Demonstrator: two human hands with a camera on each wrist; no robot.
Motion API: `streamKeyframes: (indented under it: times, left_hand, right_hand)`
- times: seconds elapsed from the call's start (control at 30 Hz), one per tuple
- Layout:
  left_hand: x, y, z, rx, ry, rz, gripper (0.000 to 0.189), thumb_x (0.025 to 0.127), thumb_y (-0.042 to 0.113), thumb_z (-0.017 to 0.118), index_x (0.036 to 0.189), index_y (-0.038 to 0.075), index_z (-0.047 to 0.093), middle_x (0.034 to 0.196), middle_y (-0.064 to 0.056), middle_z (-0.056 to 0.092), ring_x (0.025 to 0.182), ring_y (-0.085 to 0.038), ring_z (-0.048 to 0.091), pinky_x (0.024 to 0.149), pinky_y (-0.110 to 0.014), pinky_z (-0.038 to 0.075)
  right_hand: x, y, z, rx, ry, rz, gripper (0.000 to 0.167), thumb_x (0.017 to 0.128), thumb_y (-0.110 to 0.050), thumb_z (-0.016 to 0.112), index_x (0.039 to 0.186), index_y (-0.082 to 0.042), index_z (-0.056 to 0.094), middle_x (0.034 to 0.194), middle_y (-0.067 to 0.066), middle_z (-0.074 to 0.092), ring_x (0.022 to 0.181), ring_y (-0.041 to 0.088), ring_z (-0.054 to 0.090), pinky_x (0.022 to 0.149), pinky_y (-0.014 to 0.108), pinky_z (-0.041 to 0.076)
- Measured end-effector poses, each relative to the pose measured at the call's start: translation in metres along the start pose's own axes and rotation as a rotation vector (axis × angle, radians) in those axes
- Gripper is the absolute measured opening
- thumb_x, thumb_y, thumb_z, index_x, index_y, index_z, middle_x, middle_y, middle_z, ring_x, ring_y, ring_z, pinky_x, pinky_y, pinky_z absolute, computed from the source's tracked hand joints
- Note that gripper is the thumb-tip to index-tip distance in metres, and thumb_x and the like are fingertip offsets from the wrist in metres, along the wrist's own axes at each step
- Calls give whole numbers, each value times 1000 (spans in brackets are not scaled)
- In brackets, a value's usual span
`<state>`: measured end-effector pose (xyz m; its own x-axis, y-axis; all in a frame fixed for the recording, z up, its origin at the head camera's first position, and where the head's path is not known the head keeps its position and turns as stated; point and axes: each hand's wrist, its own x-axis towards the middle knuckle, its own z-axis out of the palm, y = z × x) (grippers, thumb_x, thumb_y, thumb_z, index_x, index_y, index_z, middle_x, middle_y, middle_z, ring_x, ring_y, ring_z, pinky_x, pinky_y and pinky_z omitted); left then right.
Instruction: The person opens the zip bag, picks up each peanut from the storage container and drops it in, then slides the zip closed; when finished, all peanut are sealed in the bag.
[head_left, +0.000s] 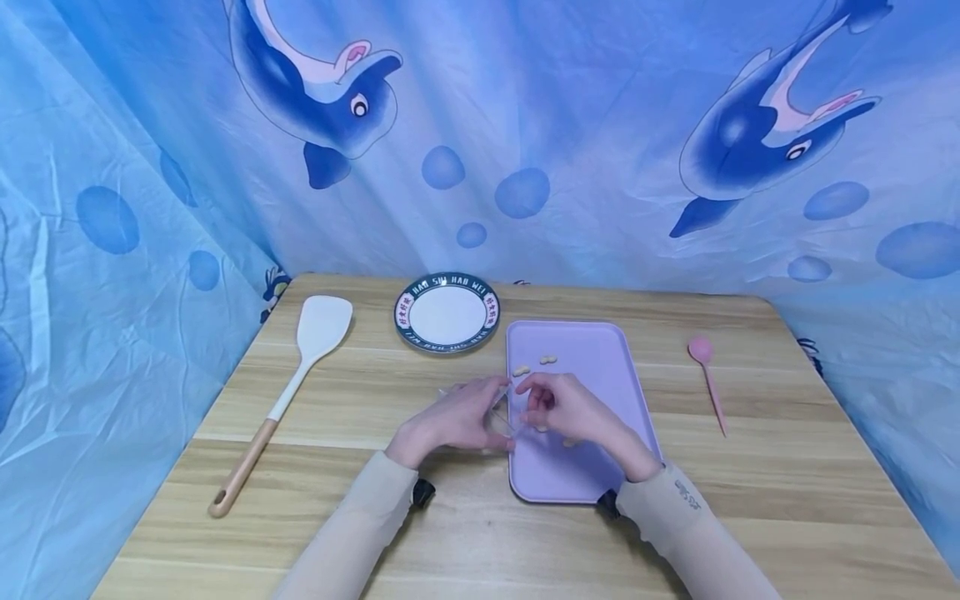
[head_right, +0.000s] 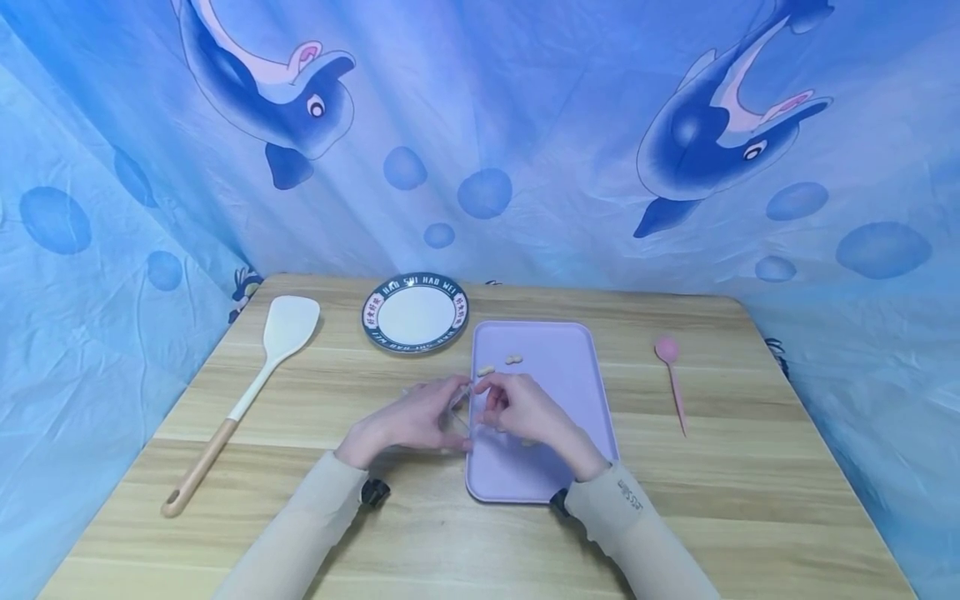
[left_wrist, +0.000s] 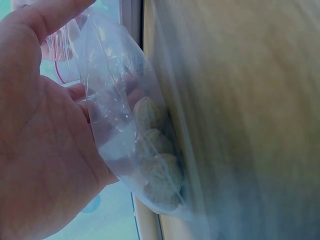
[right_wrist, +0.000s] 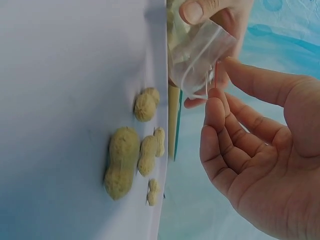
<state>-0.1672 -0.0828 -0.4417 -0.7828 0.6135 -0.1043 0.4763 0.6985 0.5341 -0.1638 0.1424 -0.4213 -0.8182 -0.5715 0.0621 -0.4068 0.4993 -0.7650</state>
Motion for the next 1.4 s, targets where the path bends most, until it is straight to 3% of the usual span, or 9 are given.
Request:
streamKeyframes:
  times: [0.4, 0.67, 1.0, 1.23, 1.4]
  left_hand:
    - [-2, 1, 0, 11, 8, 14, 99, 77, 49, 82, 152, 7, 33, 152, -13, 44, 138, -27, 42, 115, -53, 28]
    - [-4, -1, 3, 18, 7, 2, 97, 77, 50, 81, 152, 10, 33, 152, -11, 45, 138, -27, 43, 115, -51, 29]
    - [-4, 0, 3, 12, 8, -2, 99, 77, 50, 81, 153, 9, 33, 153, -10, 43, 140, -26, 40, 116, -51, 27]
    - [-4, 0, 2, 12, 14, 5, 99, 77, 50, 81, 153, 9, 33, 153, -10, 43, 139, -26, 40, 116, -52, 27]
    - [-4, 0, 2, 13, 13, 3, 98, 77, 50, 81, 153, 10, 33, 153, -10, 43, 140, -25, 39, 117, -51, 26]
  right_hand:
    - [4, 7, -27, -68, 104, -31, 25, 82, -1, 79, 104, 2, 68, 77, -1, 63, 67, 12, 57, 61, 26, 50]
    - [17, 26, -48, -144, 153, 22, 25, 81, -2, 79, 102, 5, 69, 75, 0, 63, 65, 12, 54, 60, 26, 46]
    - [38, 53, -57, -164, 81, 125, 25, 84, -6, 77, 104, 5, 68, 80, 7, 64, 70, 18, 58, 65, 32, 48]
    - [46, 69, -54, -200, 67, 115, 27, 81, -6, 79, 103, 5, 69, 88, 14, 66, 80, 24, 62, 72, 36, 52]
    - [50, 76, -48, -188, 48, 127, 25, 80, -4, 79, 102, 2, 69, 88, 11, 66, 81, 22, 60, 72, 34, 51]
